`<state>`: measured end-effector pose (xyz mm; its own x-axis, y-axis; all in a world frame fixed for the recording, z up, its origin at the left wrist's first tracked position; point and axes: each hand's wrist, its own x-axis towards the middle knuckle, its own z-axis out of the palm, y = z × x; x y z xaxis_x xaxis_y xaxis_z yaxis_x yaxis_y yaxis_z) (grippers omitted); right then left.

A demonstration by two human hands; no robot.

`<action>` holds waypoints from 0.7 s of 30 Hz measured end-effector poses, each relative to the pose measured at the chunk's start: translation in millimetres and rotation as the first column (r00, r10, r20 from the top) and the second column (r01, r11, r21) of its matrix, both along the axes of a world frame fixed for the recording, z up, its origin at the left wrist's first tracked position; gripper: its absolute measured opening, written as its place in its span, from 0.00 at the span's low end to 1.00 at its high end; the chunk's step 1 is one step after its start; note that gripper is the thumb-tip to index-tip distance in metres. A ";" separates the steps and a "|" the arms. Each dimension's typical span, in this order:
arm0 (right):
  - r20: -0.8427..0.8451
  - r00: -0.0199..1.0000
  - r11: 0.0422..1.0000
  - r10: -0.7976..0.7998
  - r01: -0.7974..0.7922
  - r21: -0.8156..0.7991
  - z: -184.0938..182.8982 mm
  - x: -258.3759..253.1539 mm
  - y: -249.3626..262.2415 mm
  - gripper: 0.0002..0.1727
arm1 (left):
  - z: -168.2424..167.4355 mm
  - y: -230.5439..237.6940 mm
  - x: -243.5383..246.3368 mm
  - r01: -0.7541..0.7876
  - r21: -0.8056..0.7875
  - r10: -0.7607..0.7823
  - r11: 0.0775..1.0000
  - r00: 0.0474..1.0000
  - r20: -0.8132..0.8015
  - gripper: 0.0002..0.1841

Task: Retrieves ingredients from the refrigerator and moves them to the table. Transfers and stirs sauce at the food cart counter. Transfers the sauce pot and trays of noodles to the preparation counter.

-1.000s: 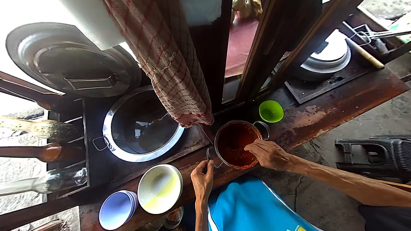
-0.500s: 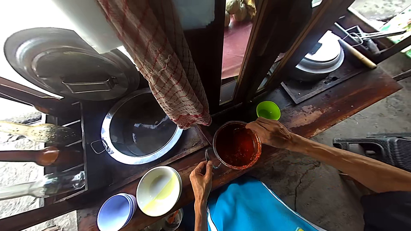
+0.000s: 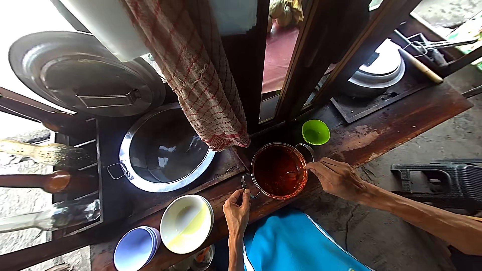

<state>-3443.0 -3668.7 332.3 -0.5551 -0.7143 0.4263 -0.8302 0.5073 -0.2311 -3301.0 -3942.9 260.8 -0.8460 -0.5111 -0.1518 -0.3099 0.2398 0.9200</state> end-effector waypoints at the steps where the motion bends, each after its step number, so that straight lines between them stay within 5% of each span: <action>1: 0.016 1.000 1.000 -0.019 0.019 -0.011 1.8 -1.3 -1.9 0.13 | 0.3 -0.2 0.2 0.001 0.001 -0.001 1.000 1.000 0.001 0.10; 10: -0.011 0.992 0.975 -0.127 0.122 -0.187 -37.2 -44.9 -47.3 0.13 | -1.6 -0.3 0.8 0.007 0.004 -0.007 1.000 1.000 -0.011 0.10; 21: -0.215 0.927 0.936 0.307 -0.335 -0.107 -42.6 -47.9 -62.4 0.11 | -2.3 -2.0 0.1 0.021 -0.018 -0.021 1.000 1.000 0.012 0.10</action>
<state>-3490.9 -3731.1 289.7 -0.2038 -0.7659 0.6099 -0.9784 0.1806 -0.1001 -3300.9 -3944.9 258.5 -0.8547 -0.4962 -0.1523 -0.3151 0.2630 0.9119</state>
